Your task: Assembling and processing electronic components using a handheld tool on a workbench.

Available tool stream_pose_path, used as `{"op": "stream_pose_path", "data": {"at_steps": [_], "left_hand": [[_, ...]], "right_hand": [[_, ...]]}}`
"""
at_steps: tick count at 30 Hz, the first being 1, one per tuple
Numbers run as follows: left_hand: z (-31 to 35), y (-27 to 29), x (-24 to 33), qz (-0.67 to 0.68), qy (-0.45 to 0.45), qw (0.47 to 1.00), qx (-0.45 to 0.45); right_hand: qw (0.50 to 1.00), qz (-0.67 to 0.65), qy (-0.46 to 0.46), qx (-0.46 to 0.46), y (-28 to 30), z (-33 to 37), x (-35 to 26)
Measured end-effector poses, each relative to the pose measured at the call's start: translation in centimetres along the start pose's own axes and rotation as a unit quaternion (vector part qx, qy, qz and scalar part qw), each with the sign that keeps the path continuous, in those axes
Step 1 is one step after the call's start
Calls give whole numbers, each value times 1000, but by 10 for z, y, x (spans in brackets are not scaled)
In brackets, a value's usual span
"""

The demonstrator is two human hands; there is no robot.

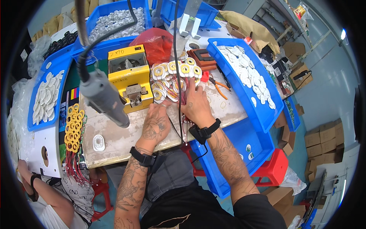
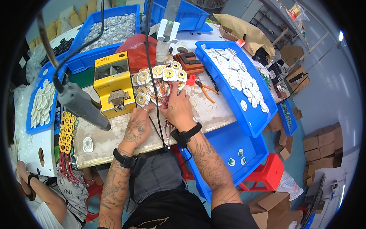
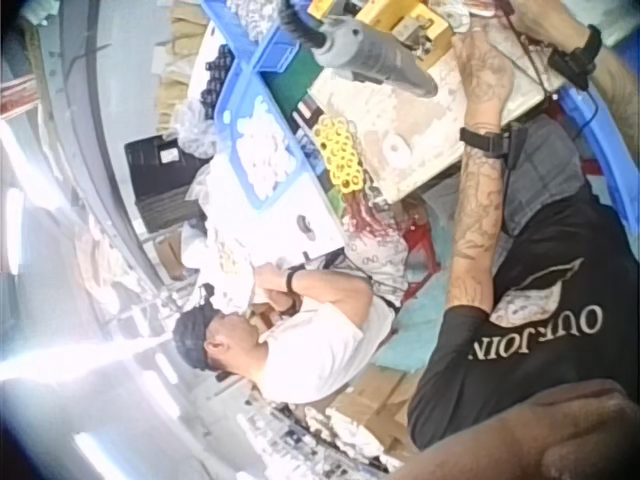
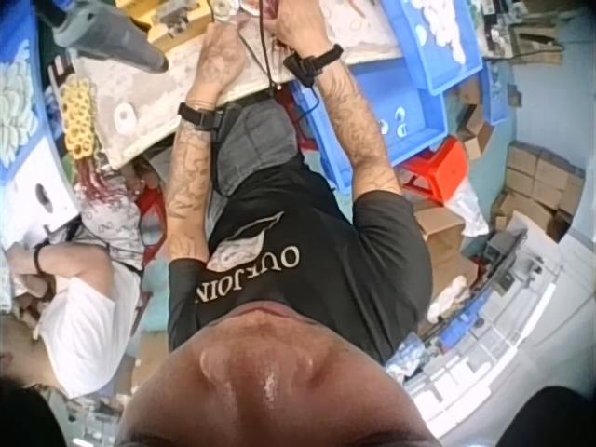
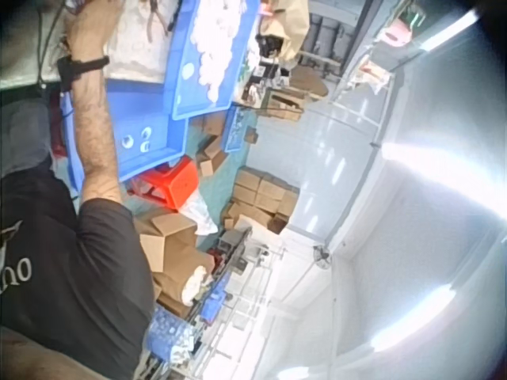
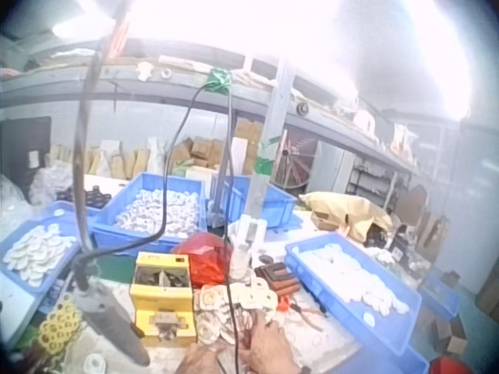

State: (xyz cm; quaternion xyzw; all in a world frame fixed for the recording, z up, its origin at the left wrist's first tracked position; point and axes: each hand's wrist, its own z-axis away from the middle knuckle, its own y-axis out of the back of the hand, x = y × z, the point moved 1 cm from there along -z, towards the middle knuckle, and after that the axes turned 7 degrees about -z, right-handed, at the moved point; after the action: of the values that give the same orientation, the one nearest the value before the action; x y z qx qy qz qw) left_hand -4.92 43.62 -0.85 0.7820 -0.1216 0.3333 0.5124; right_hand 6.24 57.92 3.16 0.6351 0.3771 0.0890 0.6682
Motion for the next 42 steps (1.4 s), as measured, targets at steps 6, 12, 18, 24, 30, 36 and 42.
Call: {"op": "stream_pose_path", "data": {"at_steps": [6, 12, 18, 24, 30, 36, 42], "left_hand": [[-7, -13, 4, -8, -41, 999, 21], [-5, -9, 4, -4, -62, 997, 39], [2, -7, -5, 70, -52, 996, 34], [-5, -14, 0, 44, -88, 993, 62], [-13, -8, 10, 89, -116, 988, 53], [-9, 5, 24, 115, -112, 987, 5], [-7, 15, 32, 103, -61, 992, 30]], "right_hand": [[999, -52, -7, -4, -15, -2, -4], [999, -45, 24, -13, -33, -15, -6], [999, -24, 16, 25, -18, -29, 21], [981, -182, -6, -61, 6, -47, 46], [968, 141, 165, -123, 65, -56, 26], [928, 275, 227, -104, 128, -76, 3], [885, 384, 219, -144, 183, -58, -5]]}}
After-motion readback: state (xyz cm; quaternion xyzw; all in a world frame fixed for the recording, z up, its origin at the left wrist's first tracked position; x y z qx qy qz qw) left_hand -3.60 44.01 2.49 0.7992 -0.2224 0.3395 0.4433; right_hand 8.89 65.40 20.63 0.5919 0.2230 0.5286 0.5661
